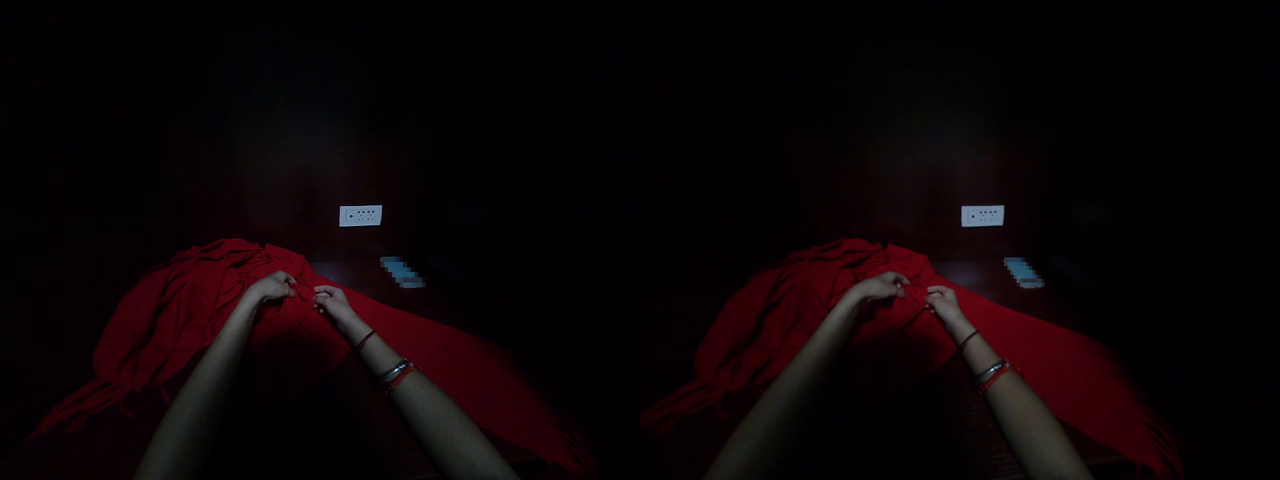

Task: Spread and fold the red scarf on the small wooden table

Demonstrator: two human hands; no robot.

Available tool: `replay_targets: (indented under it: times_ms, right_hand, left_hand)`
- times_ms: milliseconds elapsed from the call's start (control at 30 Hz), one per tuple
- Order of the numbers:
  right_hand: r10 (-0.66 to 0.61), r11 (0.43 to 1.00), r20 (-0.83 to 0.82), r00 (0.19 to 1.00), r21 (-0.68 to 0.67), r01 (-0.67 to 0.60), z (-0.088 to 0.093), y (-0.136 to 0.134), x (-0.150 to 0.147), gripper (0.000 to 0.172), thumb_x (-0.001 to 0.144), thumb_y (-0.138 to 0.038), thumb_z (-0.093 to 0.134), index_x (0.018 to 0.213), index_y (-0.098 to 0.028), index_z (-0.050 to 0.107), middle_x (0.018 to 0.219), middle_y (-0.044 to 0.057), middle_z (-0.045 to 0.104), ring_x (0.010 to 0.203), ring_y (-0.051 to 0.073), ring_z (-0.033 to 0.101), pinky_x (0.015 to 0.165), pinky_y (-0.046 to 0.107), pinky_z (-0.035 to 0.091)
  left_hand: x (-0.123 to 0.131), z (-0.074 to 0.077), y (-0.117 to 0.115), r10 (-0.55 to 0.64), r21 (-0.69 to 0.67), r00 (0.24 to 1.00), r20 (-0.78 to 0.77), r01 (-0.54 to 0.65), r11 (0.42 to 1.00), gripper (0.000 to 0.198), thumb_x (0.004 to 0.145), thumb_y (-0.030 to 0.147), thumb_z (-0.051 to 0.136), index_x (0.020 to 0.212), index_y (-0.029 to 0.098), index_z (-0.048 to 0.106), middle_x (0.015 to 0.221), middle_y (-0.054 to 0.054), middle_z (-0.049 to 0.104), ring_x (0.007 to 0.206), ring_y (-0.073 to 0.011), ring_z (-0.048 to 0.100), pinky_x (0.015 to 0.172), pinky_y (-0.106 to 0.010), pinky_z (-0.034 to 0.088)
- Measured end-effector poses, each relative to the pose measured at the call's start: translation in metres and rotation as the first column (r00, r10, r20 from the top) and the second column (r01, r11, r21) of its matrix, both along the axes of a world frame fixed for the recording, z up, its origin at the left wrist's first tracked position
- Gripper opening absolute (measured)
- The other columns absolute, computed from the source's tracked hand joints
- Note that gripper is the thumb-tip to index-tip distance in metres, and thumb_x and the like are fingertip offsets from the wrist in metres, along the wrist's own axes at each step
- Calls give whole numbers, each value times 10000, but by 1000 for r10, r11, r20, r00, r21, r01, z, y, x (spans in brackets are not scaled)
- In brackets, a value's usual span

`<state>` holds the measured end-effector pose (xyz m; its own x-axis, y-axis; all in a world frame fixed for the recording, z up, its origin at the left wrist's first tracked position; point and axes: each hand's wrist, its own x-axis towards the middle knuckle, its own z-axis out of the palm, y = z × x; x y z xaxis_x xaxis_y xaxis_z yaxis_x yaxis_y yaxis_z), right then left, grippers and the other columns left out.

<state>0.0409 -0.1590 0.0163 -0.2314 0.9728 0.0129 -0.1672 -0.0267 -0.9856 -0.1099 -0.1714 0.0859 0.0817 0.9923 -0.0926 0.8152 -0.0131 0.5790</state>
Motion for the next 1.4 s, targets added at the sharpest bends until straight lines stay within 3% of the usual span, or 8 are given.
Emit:
replay_targets:
  times_ms: [133,333,467,533,900,1067,1200,1400]
  right_hand:
    - [4,999,-91,996,35,0,1,2,5,169,601,-158,526,770,-158,536,570,-43,551,500,58,513,420,143,339]
    - [-83,995,9,997,48,82,-4,9,7,127,625,-105,444,716,-148,520,548,-37,532,452,54,485,399,148,329]
    - [-89,995,37,995,51,87,-8,13,10,127,628,-90,429,706,-144,515,540,-36,527,437,56,483,393,150,334]
    - [-106,994,58,993,35,105,-8,14,13,129,632,-86,421,705,-139,514,538,-36,523,425,51,477,388,147,334]
    - [-241,948,558,794,309,70,-5,12,31,276,716,-191,444,968,-132,542,988,98,564,943,180,501,827,344,369]
    - [-267,801,900,345,407,-439,-18,-10,19,553,784,-515,311,1256,-227,320,1345,107,241,1237,256,129,946,530,23]
    - [-227,758,953,200,302,-578,-19,-19,17,556,815,-537,144,1296,-272,228,1379,105,132,1250,272,63,927,562,7]
    - [-188,643,961,204,278,-714,-13,-40,40,513,827,-517,175,1295,-310,211,1386,94,105,1248,287,37,933,560,33]
  left_hand:
    - [-11,30,-11,119,344,993,-17,-106,933,264,634,178,445,867,148,568,719,5,566,676,-135,530,597,-218,417]
    - [-46,56,-34,658,775,753,-12,-409,481,350,676,111,394,1002,120,521,994,-98,515,940,-218,485,819,-302,386]
    - [-46,42,-26,373,373,850,-373,-230,899,397,659,54,422,1043,129,487,979,-65,551,915,-180,507,787,-244,396]
    - [-32,31,-18,173,157,874,-454,-112,981,398,660,63,446,1046,146,491,1019,-56,545,940,-164,500,789,-216,387]
    - [14,-5,-2,176,3,801,-572,-213,977,380,682,174,481,1058,131,509,1071,-175,535,947,-272,532,715,-317,433]
    - [5,-12,-8,135,21,788,-601,-154,988,267,716,150,421,940,161,565,1022,-129,565,929,-235,540,720,-295,427]
    - [0,-20,-25,173,228,804,-569,-48,972,274,744,121,339,933,167,533,1040,-106,508,894,-197,535,729,-288,419]
    - [-10,-16,-47,209,617,930,-304,25,786,336,590,-9,335,827,157,505,983,-65,476,941,-163,471,848,-264,363]
